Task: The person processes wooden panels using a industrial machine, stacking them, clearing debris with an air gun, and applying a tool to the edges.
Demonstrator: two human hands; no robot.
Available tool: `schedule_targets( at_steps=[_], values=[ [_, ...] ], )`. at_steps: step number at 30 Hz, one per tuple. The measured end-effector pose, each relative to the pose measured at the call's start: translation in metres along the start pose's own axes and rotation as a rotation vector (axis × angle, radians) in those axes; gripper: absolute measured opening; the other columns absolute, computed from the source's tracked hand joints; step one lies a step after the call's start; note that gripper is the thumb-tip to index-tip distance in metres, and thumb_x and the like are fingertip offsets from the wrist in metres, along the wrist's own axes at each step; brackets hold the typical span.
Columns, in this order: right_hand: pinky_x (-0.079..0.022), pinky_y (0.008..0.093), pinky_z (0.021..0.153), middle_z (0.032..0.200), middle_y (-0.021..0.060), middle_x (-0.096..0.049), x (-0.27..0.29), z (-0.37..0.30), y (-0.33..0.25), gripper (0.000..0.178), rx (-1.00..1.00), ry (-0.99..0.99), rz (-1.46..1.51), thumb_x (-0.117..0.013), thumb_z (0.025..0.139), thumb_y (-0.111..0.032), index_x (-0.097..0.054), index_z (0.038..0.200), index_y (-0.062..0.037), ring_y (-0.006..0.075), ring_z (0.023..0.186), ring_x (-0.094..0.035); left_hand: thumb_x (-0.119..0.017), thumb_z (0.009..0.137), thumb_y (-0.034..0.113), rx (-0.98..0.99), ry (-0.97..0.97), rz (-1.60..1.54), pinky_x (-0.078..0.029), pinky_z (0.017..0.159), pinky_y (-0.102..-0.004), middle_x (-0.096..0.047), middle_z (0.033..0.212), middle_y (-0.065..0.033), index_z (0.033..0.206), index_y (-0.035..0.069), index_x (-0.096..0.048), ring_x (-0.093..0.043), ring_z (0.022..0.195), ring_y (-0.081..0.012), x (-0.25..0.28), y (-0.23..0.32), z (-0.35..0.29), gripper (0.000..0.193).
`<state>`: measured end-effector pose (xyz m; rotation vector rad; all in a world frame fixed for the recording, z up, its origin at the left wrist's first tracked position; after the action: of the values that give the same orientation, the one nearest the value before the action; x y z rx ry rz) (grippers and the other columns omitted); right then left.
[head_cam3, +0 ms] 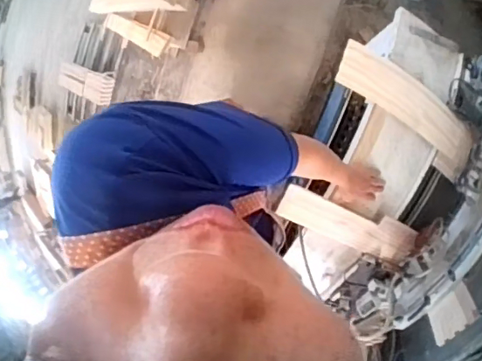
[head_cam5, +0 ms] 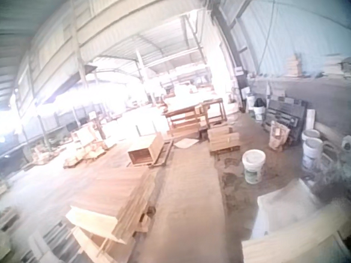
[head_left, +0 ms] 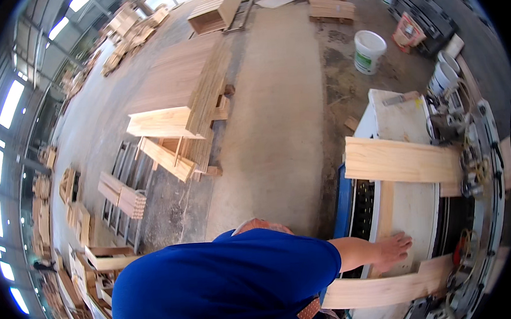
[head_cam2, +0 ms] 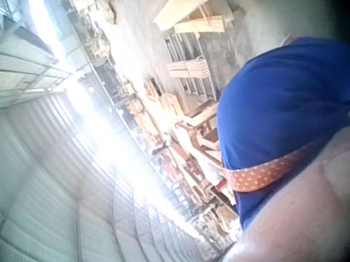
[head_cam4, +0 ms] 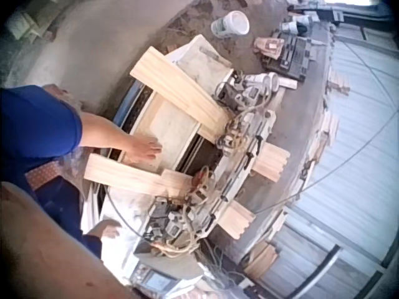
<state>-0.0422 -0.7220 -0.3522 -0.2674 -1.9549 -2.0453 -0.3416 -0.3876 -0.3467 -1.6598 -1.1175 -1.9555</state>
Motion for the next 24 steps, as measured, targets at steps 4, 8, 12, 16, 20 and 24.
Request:
schedule_targets(
  at_steps=[4,8,12,16,20,24],
  values=[
    [-0.05,0.0594,0.074,0.115,0.0351,-0.059,-0.084,-0.033,-0.034,0.043,-0.14,-0.258,0.078,-0.043,0.099,-0.026,-0.049,0.133,-0.0006,0.047,0.093,-0.063,-0.055,0.084,0.04,0.001,-0.038,0.019,-0.014,0.117,-0.0541,-0.026,0.155,-0.0226,0.139,0.004,-0.044,-0.016,0.147,-0.0356,0.004,0.001,-0.001,0.067],
    [-0.048,0.0633,0.08,0.11,0.0383,-0.058,-0.121,-0.053,-0.055,0.047,-0.387,-0.343,0.245,-0.044,0.099,-0.031,-0.042,0.14,-0.008,0.0484,0.093,-0.062,-0.056,0.084,0.04,-0.006,-0.047,0.035,-0.014,0.116,-0.0541,-0.026,0.155,-0.0224,0.14,0.004,-0.044,-0.016,0.147,-0.0353,0.008,0.002,-0.003,0.068],
    [-0.044,0.0655,0.086,0.117,0.039,-0.055,-0.136,-0.062,-0.067,0.046,-0.463,-0.444,0.352,-0.042,0.1,-0.029,-0.041,0.142,-0.0088,0.0508,0.101,-0.058,-0.059,0.082,0.041,-0.001,-0.069,0.013,-0.015,0.116,-0.054,-0.026,0.155,-0.0226,0.14,0.003,-0.044,-0.016,0.147,-0.0356,0.013,0.0,-0.004,0.07],
    [-0.038,0.0695,0.091,0.127,0.0403,-0.048,-0.162,-0.067,-0.073,0.048,-0.579,-0.521,0.459,-0.04,0.1,-0.031,-0.039,0.144,-0.0123,0.0546,0.113,-0.05,-0.059,0.082,0.041,-0.003,-0.078,0.019,-0.015,0.117,-0.0541,-0.025,0.155,-0.024,0.14,0.003,-0.044,-0.016,0.147,-0.0363,0.014,0.0,-0.004,0.071],
    [-0.038,0.07,0.091,0.126,0.0408,-0.049,-0.176,-0.07,-0.077,0.049,-0.452,-0.636,0.508,-0.038,0.1,-0.032,-0.038,0.145,-0.0121,0.0551,0.113,-0.05,-0.058,0.083,0.039,-0.012,-0.075,-0.026,-0.014,0.118,-0.0536,-0.024,0.155,-0.025,0.141,0.003,-0.042,-0.016,0.147,-0.0365,0.013,0.001,-0.004,0.07],
    [-0.04,0.0674,0.094,0.13,0.0357,-0.05,-0.164,-0.076,-0.073,0.048,-0.262,-0.7,0.069,-0.038,0.101,-0.032,-0.038,0.144,-0.0109,0.0516,0.115,-0.051,-0.057,0.084,0.04,-0.011,-0.066,-0.014,-0.013,0.118,-0.0532,-0.024,0.154,-0.025,0.144,0.003,-0.039,-0.014,0.147,-0.0362,0.01,0.002,-0.005,0.072]
  ],
)
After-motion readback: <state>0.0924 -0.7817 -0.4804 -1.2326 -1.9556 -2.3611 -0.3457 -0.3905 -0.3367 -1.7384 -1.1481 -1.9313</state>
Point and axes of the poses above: each hand's wrist, its own z-axis towards the middle knuckle, its own x-axis out of the back of the hand, y = z × x, the point moved 4 cm from there along z, towards the middle knuckle
